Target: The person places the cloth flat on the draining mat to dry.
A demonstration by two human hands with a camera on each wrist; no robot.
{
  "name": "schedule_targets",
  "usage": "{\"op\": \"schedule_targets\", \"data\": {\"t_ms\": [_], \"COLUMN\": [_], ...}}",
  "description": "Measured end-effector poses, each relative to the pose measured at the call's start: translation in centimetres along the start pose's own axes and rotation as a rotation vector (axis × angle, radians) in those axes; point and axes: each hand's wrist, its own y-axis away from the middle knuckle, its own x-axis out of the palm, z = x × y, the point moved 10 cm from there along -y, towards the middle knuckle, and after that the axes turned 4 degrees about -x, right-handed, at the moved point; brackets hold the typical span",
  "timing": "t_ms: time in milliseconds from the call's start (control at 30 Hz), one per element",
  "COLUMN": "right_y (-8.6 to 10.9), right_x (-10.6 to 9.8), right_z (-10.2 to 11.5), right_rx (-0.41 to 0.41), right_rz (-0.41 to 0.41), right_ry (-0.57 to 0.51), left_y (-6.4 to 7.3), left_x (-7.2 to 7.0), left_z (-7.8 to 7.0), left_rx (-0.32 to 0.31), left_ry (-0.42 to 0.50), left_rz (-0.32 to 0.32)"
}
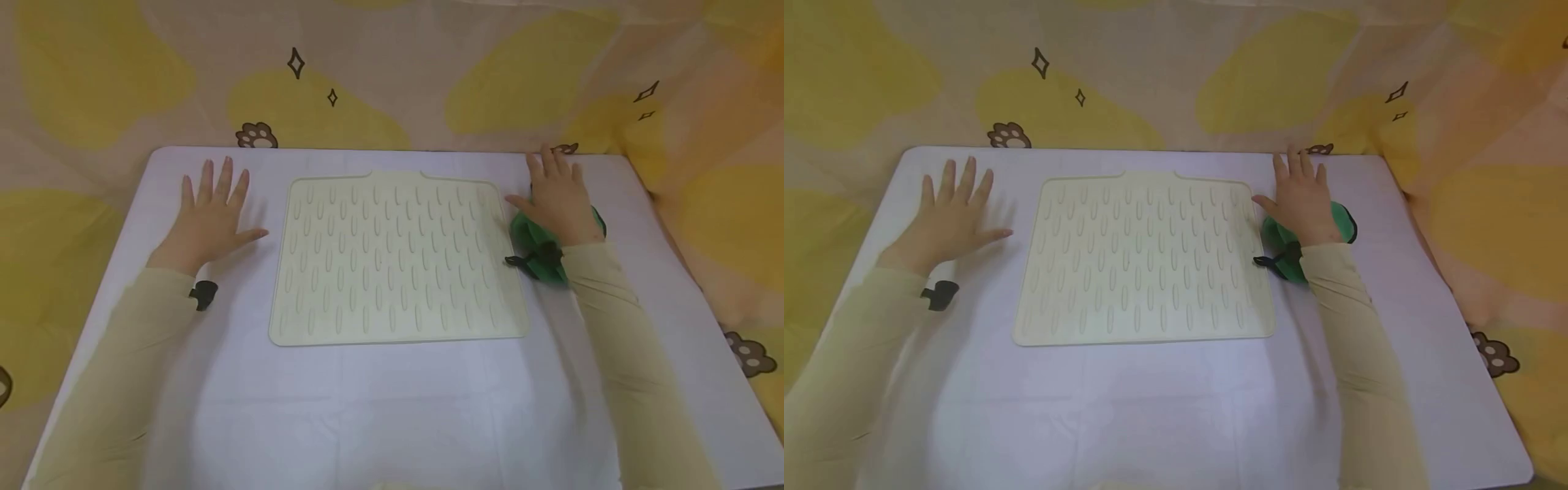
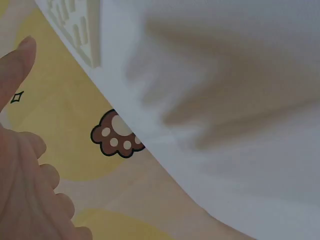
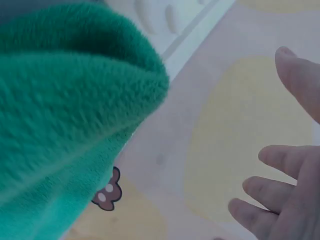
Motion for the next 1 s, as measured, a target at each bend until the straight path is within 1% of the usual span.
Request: {"op": "schedule_targets", "data": {"t_ms": [133,200,333,433,533,633,767,833,900,1000], "right_y": [0.7,1.1,2.0,2.8,3.4,3.8,4.3,4.6,4.8,5.3], "right_x": [-0.5,-0.6,-0.5,-0.4,-0.1,0.4,1.2,1.6,2.1,2.4], "right_z": [0.2,0.2,0.0,-0.3,-0.5,-0.7,-1.0,-1.2,-1.5,-1.7], "right_rx": [-0.011,-0.008,0.011,0.028,0.045,0.069,0.109,0.131,0.158,0.181], "right_rz": [-0.094,-0.121,-0.164,-0.196,-0.212,-0.216,-0.223,-0.224,-0.214,-0.221], "right_ry": [-0.076,-0.108,-0.154,-0.176,-0.204,-0.248,-0.312,-0.338,-0.36,-0.39], "left_y": [0.9,1.3,1.8,1.9,2.0,2.3,2.9,3.2,3.5,3.9], "left_x": [0.6,1.0,1.8,2.3,3.0,3.9,5.4,6.2,6.5,6.6], "left_z": [-0.8,-1.3,-2.4,-3.5,-4.3,-5.0,-5.9,-6.3,-6.7,-7.0], "left_rx": [0.002,-0.001,-0.014,-0.019,-0.019,-0.012,0.011,0.032,0.047,0.061], "left_ry": [0.076,0.113,0.16,0.19,0.209,0.235,0.318,0.347,0.381,0.404], "left_rz": [0.003,0.009,0.004,-0.007,0.003,0.063,0.179,0.225,0.249,0.256]}}
